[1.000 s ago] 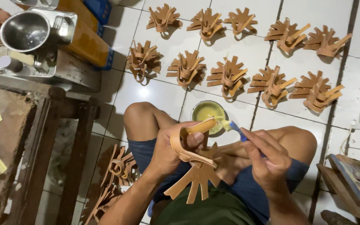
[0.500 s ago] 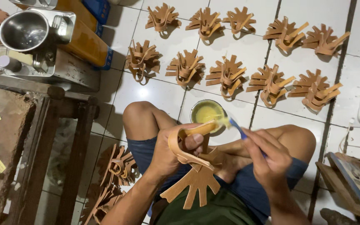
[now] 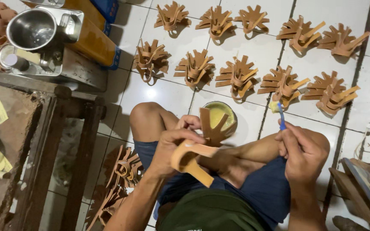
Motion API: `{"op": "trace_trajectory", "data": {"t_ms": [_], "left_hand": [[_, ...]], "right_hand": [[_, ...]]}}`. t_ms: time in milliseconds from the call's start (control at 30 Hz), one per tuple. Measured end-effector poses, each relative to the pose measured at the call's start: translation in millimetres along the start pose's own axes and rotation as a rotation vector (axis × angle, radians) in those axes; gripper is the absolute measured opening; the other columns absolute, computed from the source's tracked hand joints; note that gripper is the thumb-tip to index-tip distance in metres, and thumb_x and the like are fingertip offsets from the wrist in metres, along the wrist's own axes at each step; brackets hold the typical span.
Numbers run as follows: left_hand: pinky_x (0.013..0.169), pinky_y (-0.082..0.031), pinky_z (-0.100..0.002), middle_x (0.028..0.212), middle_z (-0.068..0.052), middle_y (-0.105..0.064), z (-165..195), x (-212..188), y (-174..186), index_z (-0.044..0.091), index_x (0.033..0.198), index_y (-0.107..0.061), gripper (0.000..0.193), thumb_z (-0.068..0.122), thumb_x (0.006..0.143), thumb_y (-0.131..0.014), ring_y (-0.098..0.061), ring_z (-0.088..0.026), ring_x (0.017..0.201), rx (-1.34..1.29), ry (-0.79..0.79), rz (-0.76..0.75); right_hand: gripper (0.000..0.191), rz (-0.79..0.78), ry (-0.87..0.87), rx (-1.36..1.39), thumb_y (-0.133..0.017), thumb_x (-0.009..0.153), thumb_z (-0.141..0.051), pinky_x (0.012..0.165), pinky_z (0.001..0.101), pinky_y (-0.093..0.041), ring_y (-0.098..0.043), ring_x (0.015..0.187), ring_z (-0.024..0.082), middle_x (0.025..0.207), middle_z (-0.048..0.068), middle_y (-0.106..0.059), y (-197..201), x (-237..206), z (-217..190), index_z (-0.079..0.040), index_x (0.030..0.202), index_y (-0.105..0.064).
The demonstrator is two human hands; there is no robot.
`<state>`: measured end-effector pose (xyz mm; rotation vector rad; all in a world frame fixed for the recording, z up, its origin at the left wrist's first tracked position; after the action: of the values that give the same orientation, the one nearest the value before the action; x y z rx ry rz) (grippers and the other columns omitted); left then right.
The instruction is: The person sits on the floor and applies a yellow liquid to star-shaped wooden pieces using a small brush. They dip the brush into a bowl, coat the edges of each piece, and place the finished items on the floor in rows.
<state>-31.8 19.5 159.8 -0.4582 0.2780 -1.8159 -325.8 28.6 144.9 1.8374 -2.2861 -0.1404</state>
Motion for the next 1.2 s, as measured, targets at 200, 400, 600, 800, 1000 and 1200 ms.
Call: {"op": "trace_trajectory", "data": {"t_ms": [200,400,600,800,1000,1200], "left_hand": [[0.091,-0.060,-0.030,0.125,-0.011,-0.071,6.7,0.8,-10.0,0.008,0.119,-0.076,0.032,0.006,0.087,-0.076,-0.072,-0.021,0.109,0.514,0.173,-0.183],[0.096,-0.061,-0.032,0.133,-0.014,-0.070,21.9,1.7,-19.2,0.006,0.118,-0.077,0.027,0.005,0.091,-0.073,-0.073,-0.024,0.116,0.579,0.171,-0.230],[0.097,-0.060,-0.033,0.133,-0.015,-0.071,25.2,0.5,-17.6,0.005,0.119,-0.076,0.030,0.005,0.089,-0.074,-0.073,-0.025,0.117,0.571,0.192,-0.247],[0.096,-0.060,-0.032,0.132,-0.015,-0.069,31.0,-0.2,-19.0,0.006,0.122,-0.075,0.037,0.006,0.085,-0.080,-0.072,-0.024,0.116,0.506,0.123,-0.301],[0.089,-0.059,-0.030,0.120,-0.012,-0.069,29.6,-0.3,-8.7,0.005,0.123,-0.075,0.047,0.006,0.077,-0.086,-0.070,-0.022,0.106,0.509,0.133,-0.230],[0.094,-0.059,-0.030,0.130,-0.013,-0.068,26.6,-0.6,-15.9,0.007,0.125,-0.074,0.049,0.005,0.077,-0.085,-0.070,-0.021,0.114,0.493,0.103,-0.288]], "right_hand": [[0.023,-0.220,0.249,-0.136,-0.063,0.099,-0.003,0.055,0.0220,-0.043,-0.059,0.066,0.009,0.085,0.007,-0.069,-20.1,-13.8,-35.8,0.005,0.119,-0.072],[0.025,-0.387,0.277,-0.186,-0.061,0.096,-0.001,0.053,0.0225,-0.050,-0.067,0.064,0.011,0.084,0.008,-0.071,-47.7,-3.9,-44.9,0.003,0.118,-0.073],[0.024,-0.374,0.337,-0.213,-0.062,0.095,0.002,0.057,0.0222,-0.053,-0.068,0.069,0.014,0.088,0.011,-0.073,-40.6,-7.5,-59.0,0.004,0.116,-0.072],[0.023,-0.260,0.267,-0.390,-0.065,0.096,0.004,0.058,0.0261,-0.048,-0.062,0.069,0.014,0.084,0.012,-0.069,-33.0,5.2,-42.1,0.008,0.117,-0.073],[0.020,-0.201,0.251,-0.265,-0.062,0.097,0.003,0.057,0.0227,-0.048,-0.063,0.067,0.013,0.084,0.009,-0.071,-22.6,-1.0,-47.2,0.005,0.114,-0.073],[0.024,-0.331,0.331,-0.311,-0.066,0.091,0.002,0.061,0.0254,-0.050,-0.066,0.069,0.016,0.082,0.011,-0.070,-40.8,-12.2,-69.4,0.006,0.114,-0.073]]}}
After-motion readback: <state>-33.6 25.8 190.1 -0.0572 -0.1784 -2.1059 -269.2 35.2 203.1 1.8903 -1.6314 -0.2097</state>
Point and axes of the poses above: each hand's wrist, its own x-axis towards the middle knuckle, its own y-axis out of the back of the hand, z = x × y, the point moved 6 cm from there along x, towards the middle knuckle
